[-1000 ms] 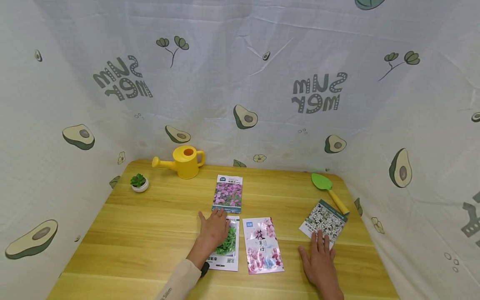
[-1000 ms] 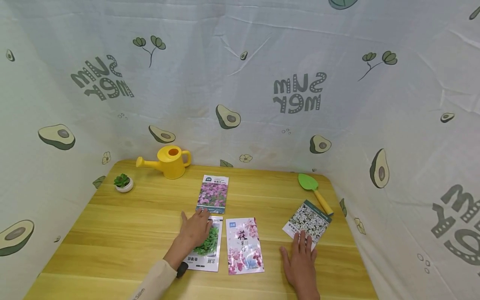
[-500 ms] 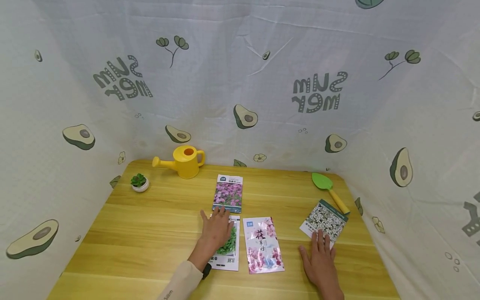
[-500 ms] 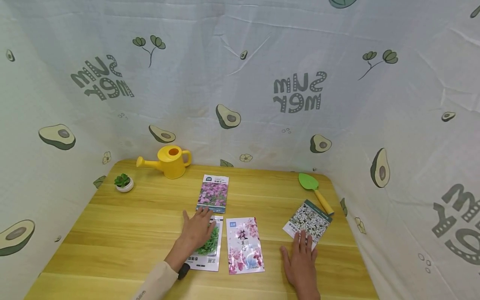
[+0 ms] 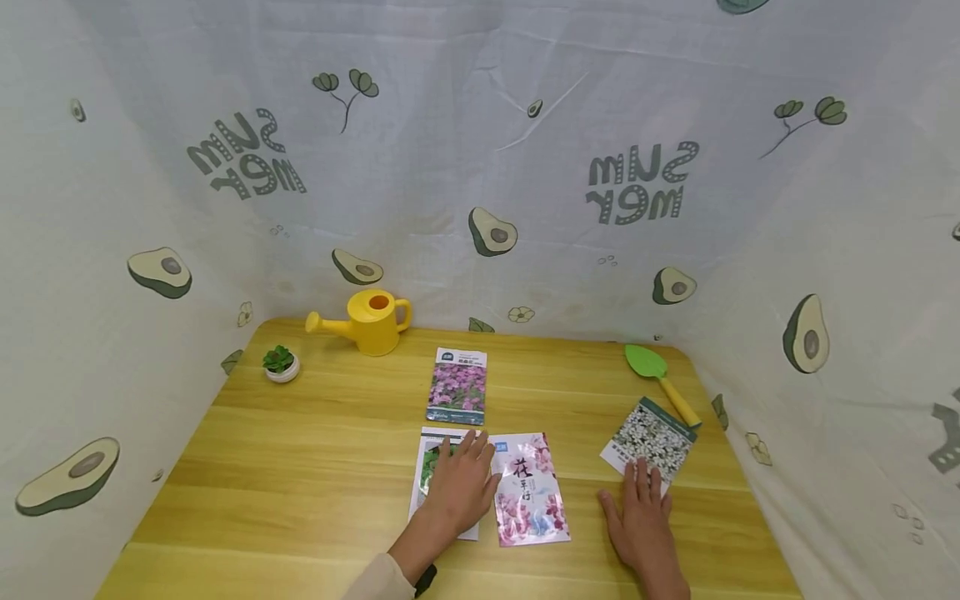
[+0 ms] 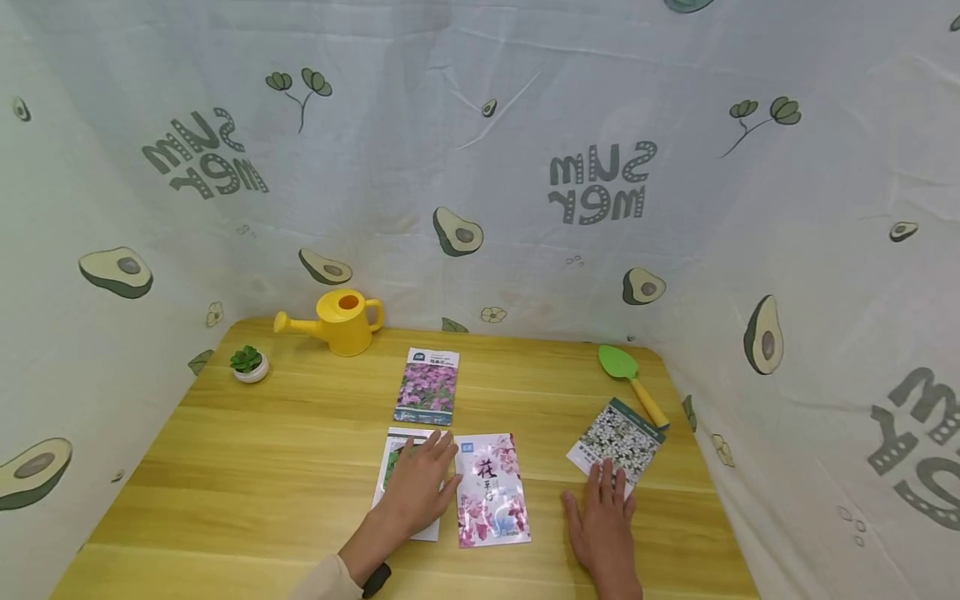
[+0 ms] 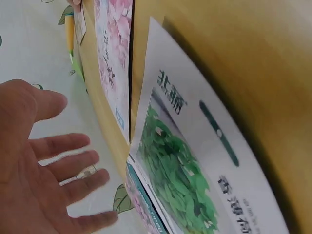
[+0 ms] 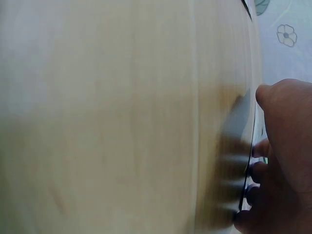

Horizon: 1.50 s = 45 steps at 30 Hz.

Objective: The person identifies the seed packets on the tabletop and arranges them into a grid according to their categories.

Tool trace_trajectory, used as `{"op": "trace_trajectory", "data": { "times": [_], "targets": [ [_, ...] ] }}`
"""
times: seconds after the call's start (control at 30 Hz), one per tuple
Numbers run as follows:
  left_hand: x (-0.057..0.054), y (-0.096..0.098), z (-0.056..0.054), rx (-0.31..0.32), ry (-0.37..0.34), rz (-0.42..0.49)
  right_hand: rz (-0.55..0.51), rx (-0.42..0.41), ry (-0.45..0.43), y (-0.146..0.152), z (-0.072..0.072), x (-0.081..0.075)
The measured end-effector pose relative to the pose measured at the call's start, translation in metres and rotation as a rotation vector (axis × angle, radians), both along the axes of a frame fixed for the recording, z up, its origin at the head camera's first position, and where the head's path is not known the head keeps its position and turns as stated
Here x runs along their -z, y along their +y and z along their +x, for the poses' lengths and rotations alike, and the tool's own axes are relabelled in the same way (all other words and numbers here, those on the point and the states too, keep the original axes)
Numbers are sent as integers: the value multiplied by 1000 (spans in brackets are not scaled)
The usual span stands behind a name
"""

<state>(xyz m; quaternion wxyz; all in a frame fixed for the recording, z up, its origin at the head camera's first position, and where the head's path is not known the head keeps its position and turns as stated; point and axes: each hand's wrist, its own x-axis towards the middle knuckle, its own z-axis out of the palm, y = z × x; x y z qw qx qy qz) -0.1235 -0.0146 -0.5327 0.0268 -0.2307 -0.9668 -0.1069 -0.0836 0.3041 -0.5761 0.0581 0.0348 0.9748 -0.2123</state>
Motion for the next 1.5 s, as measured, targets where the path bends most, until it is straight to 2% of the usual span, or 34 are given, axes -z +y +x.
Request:
{"op": "trace_trajectory", "data": {
  "times": [0.13, 0.33, 0.43, 0.67, 0.8, 0.97, 1.27, 1.5],
  "targets": [
    [5, -4, -2, 33, 33, 62, 5, -12, 34, -2, 0, -2],
    [11, -29, -20, -27, 7, 203, 5, -33, 73, -5, -2, -4],
    [15, -42, -29, -55, 1, 221, 22, -34, 60, -6, -4, -6],
    [23, -60, -44, -119, -56, 180, 42, -48, 41, -8, -8, -8],
    [25, -66, -45, -151, -98, 152, 49, -64, 38, -8, -11, -8],
    [27, -69, -45, -151, -116, 145, 43, -77, 39, -8, -14, -8],
    [29, -71, -45, -152, -134, 153, 64, -91, 9, -12, -24, -10],
    [32, -72, -45, -162, -131, 158, 18, -110, 37, -10, -30, -7]
  ]
}}
